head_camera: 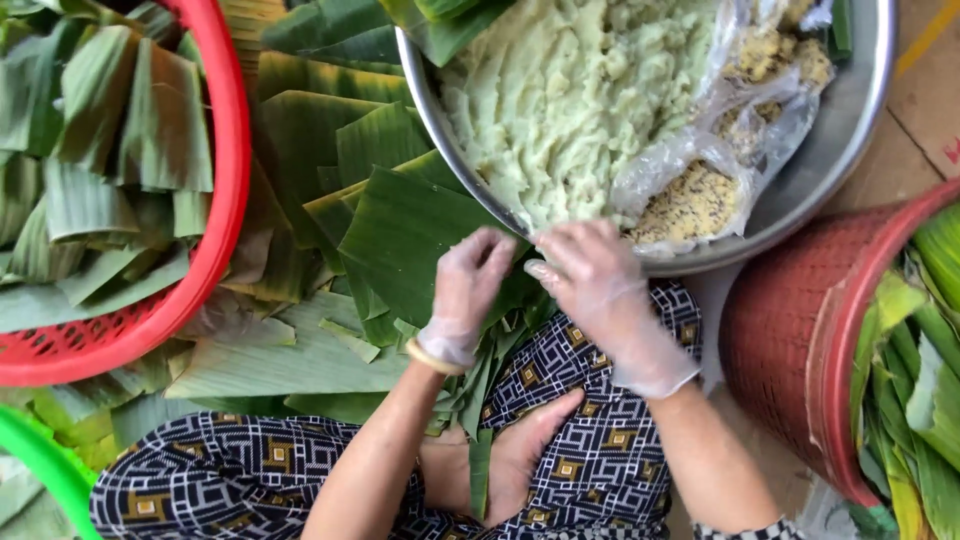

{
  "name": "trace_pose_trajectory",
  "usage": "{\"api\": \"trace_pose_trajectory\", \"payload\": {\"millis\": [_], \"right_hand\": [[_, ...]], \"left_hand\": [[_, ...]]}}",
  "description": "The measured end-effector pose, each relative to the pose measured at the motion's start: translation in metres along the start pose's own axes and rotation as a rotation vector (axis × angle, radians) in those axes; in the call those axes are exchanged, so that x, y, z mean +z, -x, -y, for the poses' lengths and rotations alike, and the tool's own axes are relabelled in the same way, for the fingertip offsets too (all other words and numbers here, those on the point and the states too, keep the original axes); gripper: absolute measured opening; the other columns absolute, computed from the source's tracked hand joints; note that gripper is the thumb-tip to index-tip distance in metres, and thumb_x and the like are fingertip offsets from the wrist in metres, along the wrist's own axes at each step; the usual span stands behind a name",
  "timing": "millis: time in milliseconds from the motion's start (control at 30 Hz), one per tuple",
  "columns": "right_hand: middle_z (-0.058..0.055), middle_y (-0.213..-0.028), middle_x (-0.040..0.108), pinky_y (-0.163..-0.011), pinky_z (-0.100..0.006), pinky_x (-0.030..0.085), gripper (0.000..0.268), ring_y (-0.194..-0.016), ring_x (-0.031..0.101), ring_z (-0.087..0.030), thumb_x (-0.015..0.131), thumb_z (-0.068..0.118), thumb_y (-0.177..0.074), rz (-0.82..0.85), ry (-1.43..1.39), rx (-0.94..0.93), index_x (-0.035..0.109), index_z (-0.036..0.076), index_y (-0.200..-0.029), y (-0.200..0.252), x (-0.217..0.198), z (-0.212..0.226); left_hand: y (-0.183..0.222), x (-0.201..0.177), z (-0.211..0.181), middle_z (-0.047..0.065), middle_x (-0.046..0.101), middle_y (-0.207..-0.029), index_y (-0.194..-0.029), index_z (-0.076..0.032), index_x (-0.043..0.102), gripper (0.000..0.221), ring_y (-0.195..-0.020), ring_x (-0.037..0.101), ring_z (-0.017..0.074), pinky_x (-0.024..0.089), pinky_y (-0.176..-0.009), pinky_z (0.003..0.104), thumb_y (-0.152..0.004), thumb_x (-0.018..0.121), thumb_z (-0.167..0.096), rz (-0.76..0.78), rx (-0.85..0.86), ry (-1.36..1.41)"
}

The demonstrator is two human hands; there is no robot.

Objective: A person wearing gloves is sitting on the floor, efficiently portioning a green dough and wrapping each piece in a banana leaf.

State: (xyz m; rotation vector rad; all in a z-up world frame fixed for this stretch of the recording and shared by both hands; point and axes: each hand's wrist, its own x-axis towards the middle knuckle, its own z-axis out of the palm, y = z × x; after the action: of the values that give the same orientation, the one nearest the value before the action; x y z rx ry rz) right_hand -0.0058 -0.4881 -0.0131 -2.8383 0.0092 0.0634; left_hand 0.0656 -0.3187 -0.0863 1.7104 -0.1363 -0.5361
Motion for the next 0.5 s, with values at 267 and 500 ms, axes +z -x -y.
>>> {"api": "trace_pose_trajectory", "payload": {"millis": [267,500], "right_hand": [[-0.009,-0.074,0.054,-0.061,-0.030,0.054,0.012,-0.060,0.055,-0.021,0.061,0.006,-0.102,-0.377,-0.554,-0.100,0.066,0.000,-0.093,-0.002,-0.029,0.037],[-0.003,-0.052,0.051,-0.042,-0.026,0.050,0.032,-0.042,0.050,-0.011,0.056,0.023,-0.104,-0.289,-1.236,0.044,0.064,0.004,-0.080,-0.015,-0.013,0.055]], "left_hand": [[0.011,-0.123,0.009,-0.001,0.070,-0.099,-0.111,-0.028,0.067,0.034,-0.095,0.071,0.0245,0.059,-0.079,0.043,-0.085,0.087,-0.039,-0.397,0.083,-0.816],[-0.007,-0.138,0.026,0.000,0.064,-0.100,-0.096,-0.023,0.066,0.035,-0.096,0.069,0.0306,0.058,-0.078,0.049,-0.079,0.086,-0.046,-0.238,-0.134,-1.076]]}}
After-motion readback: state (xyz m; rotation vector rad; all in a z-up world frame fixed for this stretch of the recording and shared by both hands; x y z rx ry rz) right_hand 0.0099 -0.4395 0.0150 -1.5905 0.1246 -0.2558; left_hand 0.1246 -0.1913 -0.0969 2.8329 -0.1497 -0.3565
